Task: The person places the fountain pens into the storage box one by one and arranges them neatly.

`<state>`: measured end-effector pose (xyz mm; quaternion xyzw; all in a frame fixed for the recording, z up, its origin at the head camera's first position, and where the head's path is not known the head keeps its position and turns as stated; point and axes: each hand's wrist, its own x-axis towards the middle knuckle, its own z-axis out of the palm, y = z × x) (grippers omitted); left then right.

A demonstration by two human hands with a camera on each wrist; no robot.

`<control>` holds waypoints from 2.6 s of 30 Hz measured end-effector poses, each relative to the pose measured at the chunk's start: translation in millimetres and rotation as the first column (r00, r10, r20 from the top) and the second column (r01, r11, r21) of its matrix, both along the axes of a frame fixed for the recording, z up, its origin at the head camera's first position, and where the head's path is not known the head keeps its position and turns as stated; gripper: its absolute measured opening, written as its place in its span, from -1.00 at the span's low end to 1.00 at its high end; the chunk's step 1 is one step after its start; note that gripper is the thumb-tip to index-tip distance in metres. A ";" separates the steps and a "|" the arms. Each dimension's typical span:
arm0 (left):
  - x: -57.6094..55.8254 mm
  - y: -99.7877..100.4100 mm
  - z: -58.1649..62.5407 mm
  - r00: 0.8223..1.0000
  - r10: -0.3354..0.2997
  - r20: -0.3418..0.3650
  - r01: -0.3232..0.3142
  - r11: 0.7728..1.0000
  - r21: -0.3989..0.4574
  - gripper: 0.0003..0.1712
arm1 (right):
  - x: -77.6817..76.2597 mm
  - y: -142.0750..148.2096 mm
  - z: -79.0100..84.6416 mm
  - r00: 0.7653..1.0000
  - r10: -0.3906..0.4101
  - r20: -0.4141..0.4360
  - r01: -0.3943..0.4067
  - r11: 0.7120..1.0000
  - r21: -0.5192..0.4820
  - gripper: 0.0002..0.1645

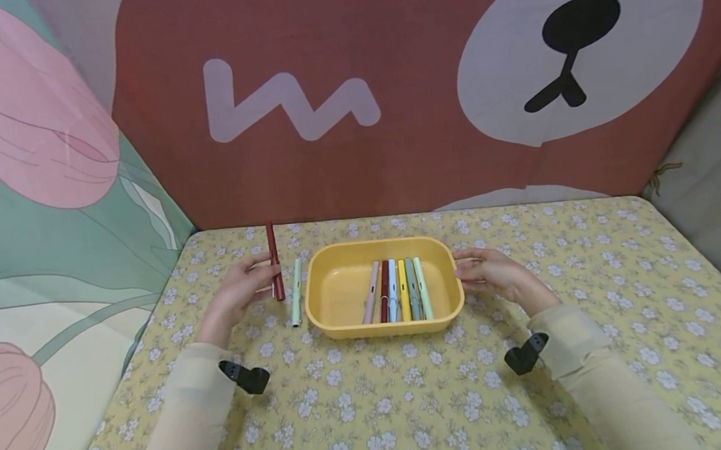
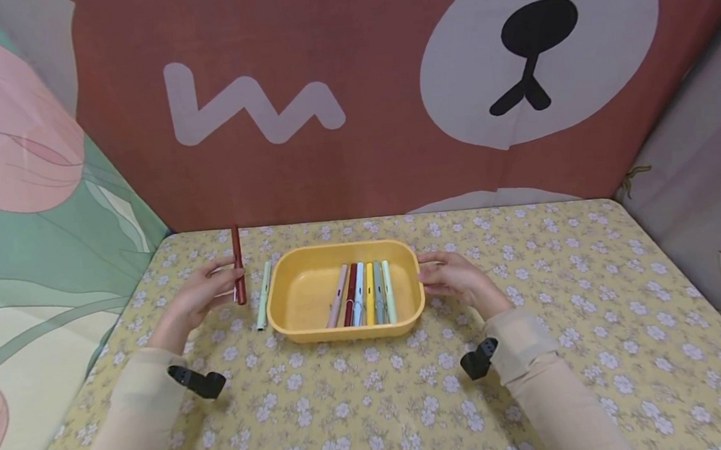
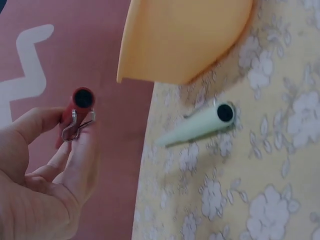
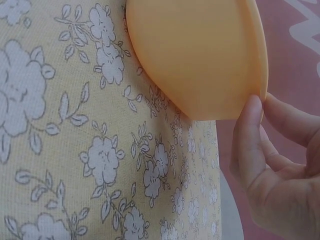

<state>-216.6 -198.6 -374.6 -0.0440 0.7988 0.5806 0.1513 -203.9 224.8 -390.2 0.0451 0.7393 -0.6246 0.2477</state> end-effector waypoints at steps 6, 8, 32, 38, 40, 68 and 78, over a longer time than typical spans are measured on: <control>0.3 9.8 4.9 1.000 0.031 0.001 -0.031 0.999 0.027 -0.30 | 0.2 0.7 -0.5 1.000 0.006 0.000 -0.006 1.000 -0.010 -0.29; 0.1 12.7 5.6 1.000 0.023 0.000 -0.023 0.999 0.044 -0.30 | 0.3 0.9 -0.8 1.000 0.007 -0.002 -0.007 1.000 -0.013 -0.29; -0.6 56.2 2.7 0.996 -0.079 0.049 0.075 0.994 0.084 -0.29 | -0.5 2.4 -0.6 1.000 0.007 0.007 -0.007 1.000 -0.016 -0.29; 0.1 63.4 3.7 0.993 -0.097 0.065 0.094 0.994 0.051 -0.28 | -0.7 2.8 -1.7 1.000 0.013 0.004 -0.013 1.000 -0.024 -0.28; 0.0 66.0 4.1 0.993 -0.090 0.079 0.086 0.995 0.045 -0.28 | -0.9 3.0 -1.7 1.000 0.015 0.006 -0.015 1.000 -0.023 -0.27; -1.0 95.8 -0.5 0.987 -0.138 0.083 0.133 0.989 0.060 -0.41 | -1.4 2.8 -0.1 1.000 0.013 0.015 -0.013 1.000 -0.020 -0.24; -2.4 100.4 -3.2 0.986 -0.144 0.085 0.139 0.988 0.063 -0.46 | -1.9 3.3 -0.8 1.000 0.014 0.016 -0.014 1.000 -0.022 -0.23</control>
